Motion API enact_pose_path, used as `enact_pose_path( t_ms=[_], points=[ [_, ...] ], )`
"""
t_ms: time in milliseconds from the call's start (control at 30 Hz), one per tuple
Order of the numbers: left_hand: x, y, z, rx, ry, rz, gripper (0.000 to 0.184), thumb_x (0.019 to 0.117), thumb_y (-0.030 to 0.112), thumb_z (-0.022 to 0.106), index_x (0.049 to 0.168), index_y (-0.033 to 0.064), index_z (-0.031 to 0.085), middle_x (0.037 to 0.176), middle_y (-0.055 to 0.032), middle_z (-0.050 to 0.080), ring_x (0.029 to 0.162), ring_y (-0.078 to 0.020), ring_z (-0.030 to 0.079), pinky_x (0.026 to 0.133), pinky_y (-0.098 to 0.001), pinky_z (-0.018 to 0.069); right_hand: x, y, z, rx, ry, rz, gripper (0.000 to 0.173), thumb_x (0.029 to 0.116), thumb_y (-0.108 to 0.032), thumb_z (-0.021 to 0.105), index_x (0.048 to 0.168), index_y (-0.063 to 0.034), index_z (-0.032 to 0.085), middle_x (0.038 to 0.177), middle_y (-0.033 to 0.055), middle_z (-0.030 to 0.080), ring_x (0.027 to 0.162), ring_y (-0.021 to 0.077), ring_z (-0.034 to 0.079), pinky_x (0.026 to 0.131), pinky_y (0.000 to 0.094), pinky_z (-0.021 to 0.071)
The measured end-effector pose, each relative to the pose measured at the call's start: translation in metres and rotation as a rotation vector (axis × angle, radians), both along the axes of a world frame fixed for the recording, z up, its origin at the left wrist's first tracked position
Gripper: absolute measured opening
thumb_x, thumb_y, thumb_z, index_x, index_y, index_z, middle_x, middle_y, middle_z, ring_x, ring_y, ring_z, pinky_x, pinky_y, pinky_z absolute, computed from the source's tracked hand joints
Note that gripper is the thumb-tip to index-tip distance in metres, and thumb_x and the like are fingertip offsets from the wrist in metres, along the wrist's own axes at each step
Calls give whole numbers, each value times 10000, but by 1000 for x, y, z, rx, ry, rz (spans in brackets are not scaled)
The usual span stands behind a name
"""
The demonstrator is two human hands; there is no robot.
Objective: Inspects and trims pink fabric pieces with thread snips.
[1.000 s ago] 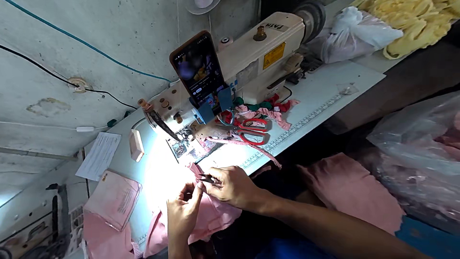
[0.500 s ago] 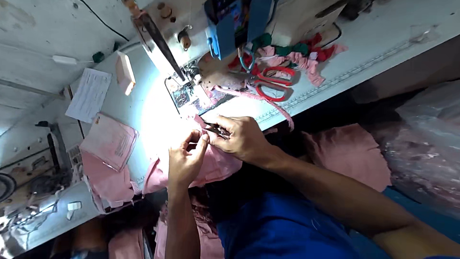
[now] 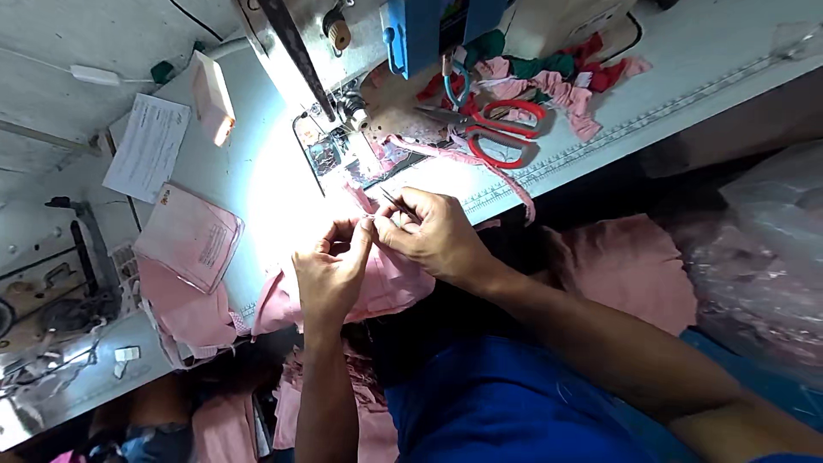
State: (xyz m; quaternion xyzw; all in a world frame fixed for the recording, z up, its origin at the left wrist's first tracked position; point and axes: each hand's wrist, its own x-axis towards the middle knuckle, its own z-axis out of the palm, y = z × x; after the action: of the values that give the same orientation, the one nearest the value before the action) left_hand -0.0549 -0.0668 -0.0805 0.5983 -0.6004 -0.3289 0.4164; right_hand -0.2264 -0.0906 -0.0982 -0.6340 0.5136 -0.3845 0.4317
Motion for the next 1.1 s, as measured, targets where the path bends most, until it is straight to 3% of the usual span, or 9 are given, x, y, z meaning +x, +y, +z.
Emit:
enact_pose_path(
  t_ms=[100,167,267,333,433,567,633,767,1100],
  points=[
    [1,1,1,-3,-2,-22,91,972,157,693,963,74,732,812,20,726,703,-70,701,634,-241,609,-3,-1,-1,-279,214,2,212,905,-272,714,1046,-115,733,725,-13,638,592,113,566,505,331,442],
    [2,2,0,-27,21,-57,82,966,136,694,978,66,735,833,19,727,721,-64,701,647,-233,611,-3,-2,-2,-315,200,22,162,901,-248,710,971,-104,733,689,-9,617,567,116,556,487,327,423],
    [5,2,-5,-25,229,-120,76,965,67,685,1009,21,726,870,-25,726,750,-111,701,700,-280,619,3,-9,0,157,-301,65,88,931,-109,671,844,-95,664,647,-30,567,530,39,498,473,208,397],
    [6,3,-9,24,348,-126,71,970,41,673,1013,12,721,874,-43,725,758,-129,702,727,-300,619,4,-13,2,431,-547,79,101,963,-50,647,863,-44,659,677,12,596,545,53,527,487,200,433],
    [6,3,-11,62,390,-80,78,980,50,669,1009,9,729,861,-52,731,742,-132,705,726,-297,619,-4,-4,4,303,-346,77,95,997,-162,660,983,-80,703,668,23,586,496,89,493,430,225,398],
    [4,3,-6,63,375,-37,74,978,72,682,991,21,734,841,-39,735,734,-122,711,724,-295,625,-14,18,16,94,-163,85,285,1050,-331,496,1235,-126,567,724,-50,601,559,44,554,467,227,460],
    [2,3,-5,56,367,-37,75,978,72,681,989,20,734,834,-36,735,728,-120,710,718,-289,623,-16,28,17,44,-110,129,249,1056,-320,456,1188,-131,549,743,-75,578,593,22,551,490,223,465],
    [-3,3,-3,42,351,-36,71,977,55,670,981,20,731,820,-30,733,722,-117,712,702,-287,626,-13,31,11,49,44,110,188,1024,-344,535,1082,-169,569,696,-98,564,561,8,534,483,224,441],
    [-10,3,-3,39,320,-25,92,990,59,652,970,13,729,808,-41,726,704,-119,702,681,-282,616,-9,24,10,113,105,60,178,1015,-363,559,1033,-186,577,676,-82,564,549,38,539,468,262,427]
  ],
)
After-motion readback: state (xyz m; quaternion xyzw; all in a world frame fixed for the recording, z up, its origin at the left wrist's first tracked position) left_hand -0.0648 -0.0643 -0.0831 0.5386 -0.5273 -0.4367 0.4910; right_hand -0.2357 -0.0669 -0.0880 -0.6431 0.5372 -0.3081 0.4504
